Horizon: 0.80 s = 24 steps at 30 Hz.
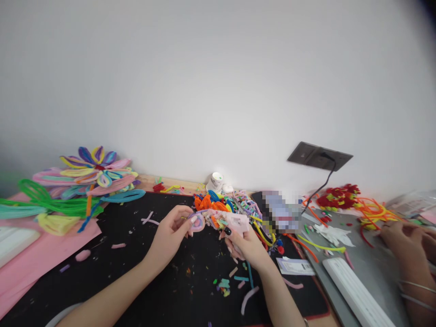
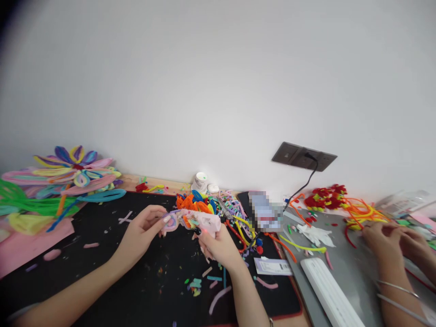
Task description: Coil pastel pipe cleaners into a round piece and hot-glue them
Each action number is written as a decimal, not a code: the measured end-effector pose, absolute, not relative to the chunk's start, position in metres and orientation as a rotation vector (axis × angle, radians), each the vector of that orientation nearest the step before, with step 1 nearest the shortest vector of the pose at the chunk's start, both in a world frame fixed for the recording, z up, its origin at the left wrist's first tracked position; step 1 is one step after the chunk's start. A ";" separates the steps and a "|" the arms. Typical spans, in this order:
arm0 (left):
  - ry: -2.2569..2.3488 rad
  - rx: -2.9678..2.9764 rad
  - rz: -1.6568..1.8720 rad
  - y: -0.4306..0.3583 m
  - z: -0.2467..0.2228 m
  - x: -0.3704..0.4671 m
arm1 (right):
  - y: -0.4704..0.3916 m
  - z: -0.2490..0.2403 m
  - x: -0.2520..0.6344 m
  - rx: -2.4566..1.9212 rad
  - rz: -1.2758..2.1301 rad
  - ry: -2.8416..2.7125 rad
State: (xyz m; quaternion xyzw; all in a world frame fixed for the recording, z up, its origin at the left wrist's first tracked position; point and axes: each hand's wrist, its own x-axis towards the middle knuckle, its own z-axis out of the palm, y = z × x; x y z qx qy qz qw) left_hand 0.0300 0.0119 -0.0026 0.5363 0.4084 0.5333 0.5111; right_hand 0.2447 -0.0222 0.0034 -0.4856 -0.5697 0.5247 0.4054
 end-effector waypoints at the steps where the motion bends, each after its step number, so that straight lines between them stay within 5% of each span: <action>1: 0.981 1.292 1.287 0.012 -0.004 0.030 | -0.022 0.004 0.245 -1.225 1.336 -1.430; 24: 0.974 1.365 1.270 0.011 -0.008 0.027 | -0.026 0.020 0.249 -1.275 1.418 -1.376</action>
